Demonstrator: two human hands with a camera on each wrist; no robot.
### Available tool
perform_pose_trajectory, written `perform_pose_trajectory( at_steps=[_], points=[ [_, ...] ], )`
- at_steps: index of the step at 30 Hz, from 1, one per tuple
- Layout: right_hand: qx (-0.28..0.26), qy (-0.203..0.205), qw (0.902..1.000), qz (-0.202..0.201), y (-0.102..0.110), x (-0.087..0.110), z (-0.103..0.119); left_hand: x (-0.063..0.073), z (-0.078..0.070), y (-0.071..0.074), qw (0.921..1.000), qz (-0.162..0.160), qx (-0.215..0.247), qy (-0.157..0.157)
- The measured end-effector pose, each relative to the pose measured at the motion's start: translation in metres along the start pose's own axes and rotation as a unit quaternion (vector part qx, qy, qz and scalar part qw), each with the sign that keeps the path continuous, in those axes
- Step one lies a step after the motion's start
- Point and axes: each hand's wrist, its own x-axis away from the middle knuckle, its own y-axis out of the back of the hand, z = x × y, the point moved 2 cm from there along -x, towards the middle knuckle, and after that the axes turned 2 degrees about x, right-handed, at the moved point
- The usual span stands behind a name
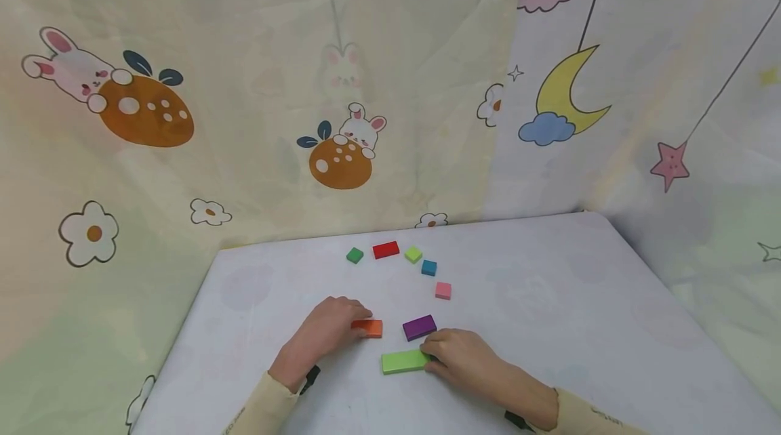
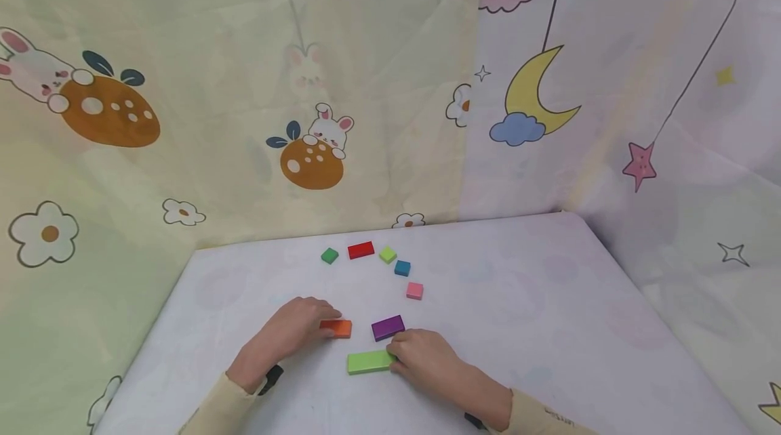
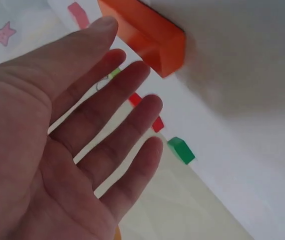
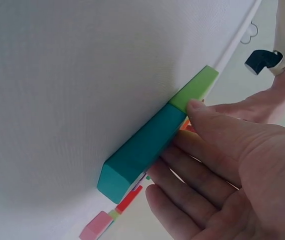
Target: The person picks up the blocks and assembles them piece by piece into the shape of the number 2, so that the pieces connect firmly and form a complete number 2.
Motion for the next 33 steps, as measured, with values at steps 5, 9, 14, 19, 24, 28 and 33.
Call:
perform_pose_trajectory(
  at_steps=[5,9,14,19,24,28,33],
  points=[
    [-0.007,0.001,1.0000,-0.005,0.001,0.001,0.000,0.001,0.005,0.001,0.9997,0.021,-0.005,-0.011],
    [-0.010,0.001,0.9999,-0.007,0.002,0.002,-0.001,0.000,0.006,0.001,0.9991,0.034,-0.016,-0.020],
    [-0.010,0.004,0.9999,-0.009,0.001,0.002,0.000,0.000,0.004,-0.004,0.9992,0.029,-0.028,-0.002],
    [-0.011,0.007,0.9998,-0.015,0.000,0.001,-0.001,-0.002,0.001,-0.009,0.9995,0.006,-0.020,0.023],
    [-0.014,0.006,0.9998,-0.012,-0.001,0.001,-0.001,-0.002,0.003,-0.005,0.9985,0.024,-0.036,0.034],
    [-0.012,0.006,0.9999,-0.010,-0.001,0.001,-0.002,-0.003,0.003,-0.001,0.9962,0.064,-0.057,0.014],
    [-0.015,0.004,0.9999,-0.005,-0.001,0.002,-0.003,-0.008,-0.003,0.000,0.9902,0.091,-0.096,-0.043]
  ],
)
